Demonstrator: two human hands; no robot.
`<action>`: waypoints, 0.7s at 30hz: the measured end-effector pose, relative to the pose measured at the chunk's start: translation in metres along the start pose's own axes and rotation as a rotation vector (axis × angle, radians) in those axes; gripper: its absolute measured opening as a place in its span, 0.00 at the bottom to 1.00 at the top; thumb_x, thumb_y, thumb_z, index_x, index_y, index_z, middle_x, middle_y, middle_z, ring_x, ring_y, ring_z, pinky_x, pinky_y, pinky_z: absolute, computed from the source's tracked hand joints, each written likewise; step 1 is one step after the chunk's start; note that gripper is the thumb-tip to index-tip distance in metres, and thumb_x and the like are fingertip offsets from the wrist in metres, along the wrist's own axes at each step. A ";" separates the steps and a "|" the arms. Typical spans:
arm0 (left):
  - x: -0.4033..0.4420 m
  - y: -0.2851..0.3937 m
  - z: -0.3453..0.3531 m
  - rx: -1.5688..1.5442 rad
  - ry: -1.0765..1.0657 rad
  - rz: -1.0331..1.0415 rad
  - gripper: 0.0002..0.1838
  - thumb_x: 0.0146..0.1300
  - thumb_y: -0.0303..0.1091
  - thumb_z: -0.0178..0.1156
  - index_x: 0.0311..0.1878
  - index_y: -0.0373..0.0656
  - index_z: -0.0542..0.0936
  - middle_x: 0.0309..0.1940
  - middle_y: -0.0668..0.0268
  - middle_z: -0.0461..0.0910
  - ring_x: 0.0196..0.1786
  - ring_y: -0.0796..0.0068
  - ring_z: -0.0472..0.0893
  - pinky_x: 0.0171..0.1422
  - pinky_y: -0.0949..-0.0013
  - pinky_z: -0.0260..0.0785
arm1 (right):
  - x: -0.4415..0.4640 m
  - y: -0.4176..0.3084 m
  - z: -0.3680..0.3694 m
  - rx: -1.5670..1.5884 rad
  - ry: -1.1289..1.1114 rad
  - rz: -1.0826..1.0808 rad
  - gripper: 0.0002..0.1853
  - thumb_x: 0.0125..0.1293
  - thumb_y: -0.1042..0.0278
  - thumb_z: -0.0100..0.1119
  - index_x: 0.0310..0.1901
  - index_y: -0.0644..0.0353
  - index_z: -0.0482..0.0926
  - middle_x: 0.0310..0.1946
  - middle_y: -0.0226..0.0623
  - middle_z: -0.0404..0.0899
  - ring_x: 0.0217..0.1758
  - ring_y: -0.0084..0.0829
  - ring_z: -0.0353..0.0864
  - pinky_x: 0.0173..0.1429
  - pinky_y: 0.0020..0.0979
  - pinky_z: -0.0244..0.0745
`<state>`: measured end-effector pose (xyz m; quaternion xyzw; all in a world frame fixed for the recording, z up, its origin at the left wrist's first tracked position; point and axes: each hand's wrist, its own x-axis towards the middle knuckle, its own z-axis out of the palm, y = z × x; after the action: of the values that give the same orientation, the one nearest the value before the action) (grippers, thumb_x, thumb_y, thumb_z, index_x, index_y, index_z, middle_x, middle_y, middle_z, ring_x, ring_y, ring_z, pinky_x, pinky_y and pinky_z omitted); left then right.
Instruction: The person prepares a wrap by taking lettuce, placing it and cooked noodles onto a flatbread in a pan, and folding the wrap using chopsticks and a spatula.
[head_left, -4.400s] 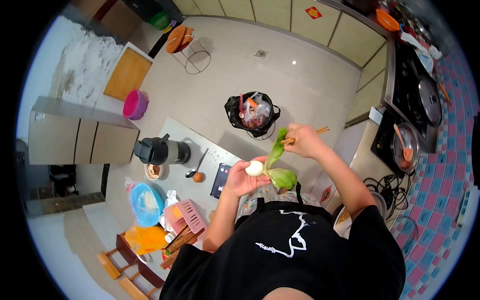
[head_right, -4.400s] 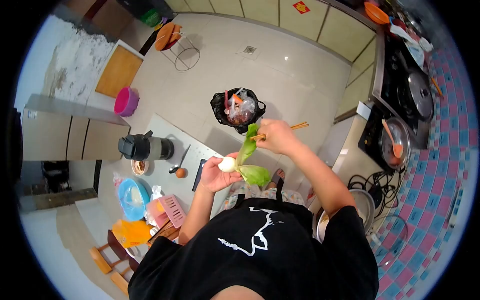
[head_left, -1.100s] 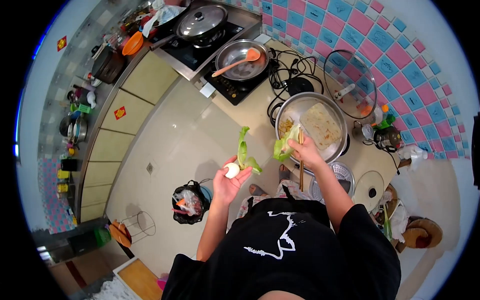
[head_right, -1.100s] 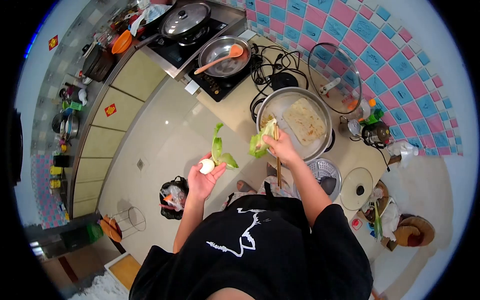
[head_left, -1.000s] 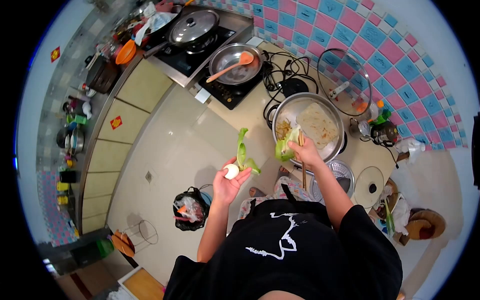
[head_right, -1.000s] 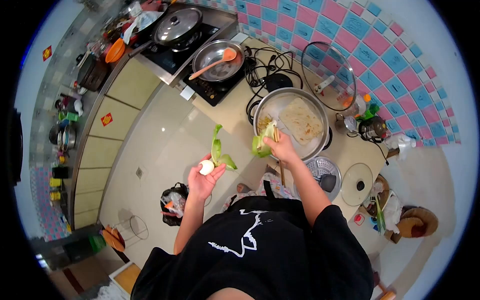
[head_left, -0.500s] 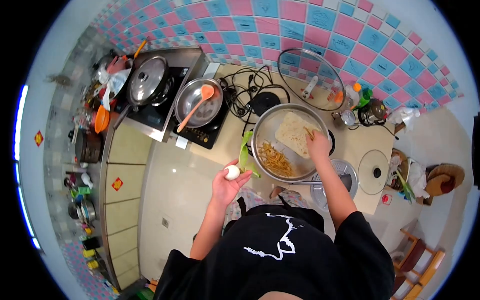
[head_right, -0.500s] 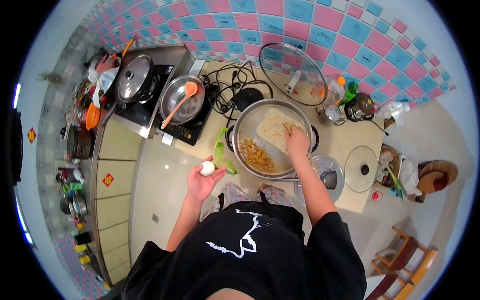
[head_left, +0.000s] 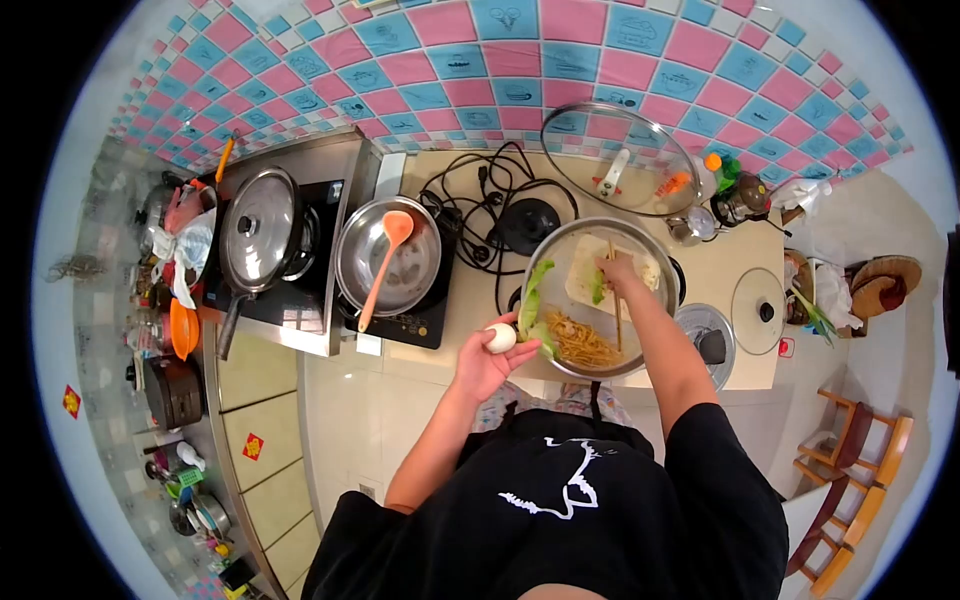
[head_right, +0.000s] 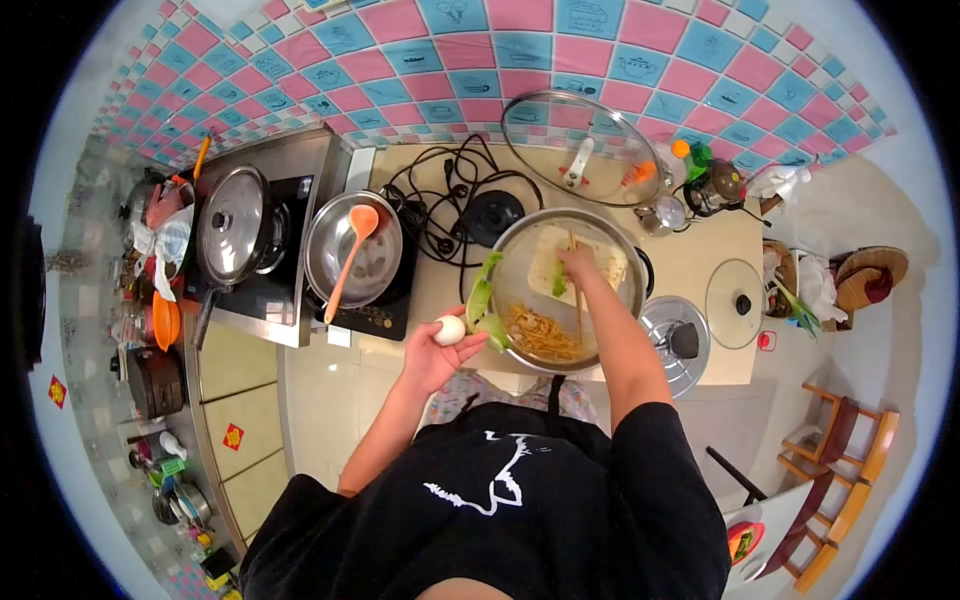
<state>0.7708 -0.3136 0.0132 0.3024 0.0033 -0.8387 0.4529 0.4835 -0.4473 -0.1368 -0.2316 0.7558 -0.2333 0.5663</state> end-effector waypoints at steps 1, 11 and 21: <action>0.002 0.009 -0.004 0.007 -0.022 -0.026 0.25 0.58 0.35 0.43 0.59 0.34 0.62 0.51 0.46 0.70 0.51 0.39 0.73 0.59 0.49 0.67 | 0.015 0.010 0.004 -0.004 0.009 0.006 0.12 0.53 0.66 0.65 0.26 0.62 0.72 0.16 0.34 0.69 0.14 0.27 0.63 0.15 0.29 0.54; 0.018 0.076 -0.016 0.023 -0.044 -0.114 0.25 0.58 0.35 0.43 0.58 0.33 0.62 0.47 0.46 0.73 0.51 0.38 0.74 0.59 0.48 0.66 | -0.010 0.001 0.027 -0.511 0.520 -0.181 0.27 0.44 0.49 0.69 0.34 0.67 0.74 0.32 0.51 0.79 0.37 0.47 0.79 0.42 0.40 0.73; 0.046 0.085 0.012 0.098 -0.139 -0.253 0.26 0.58 0.35 0.43 0.59 0.32 0.61 0.53 0.44 0.69 0.51 0.41 0.74 0.58 0.51 0.68 | -0.094 -0.014 0.013 -0.161 0.696 -0.735 0.09 0.53 0.66 0.59 0.34 0.60 0.78 0.27 0.44 0.78 0.33 0.41 0.79 0.39 0.36 0.72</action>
<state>0.8103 -0.4017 0.0227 0.2625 -0.0309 -0.9072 0.3274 0.5205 -0.4020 -0.0615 -0.4336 0.7838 -0.4213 0.1422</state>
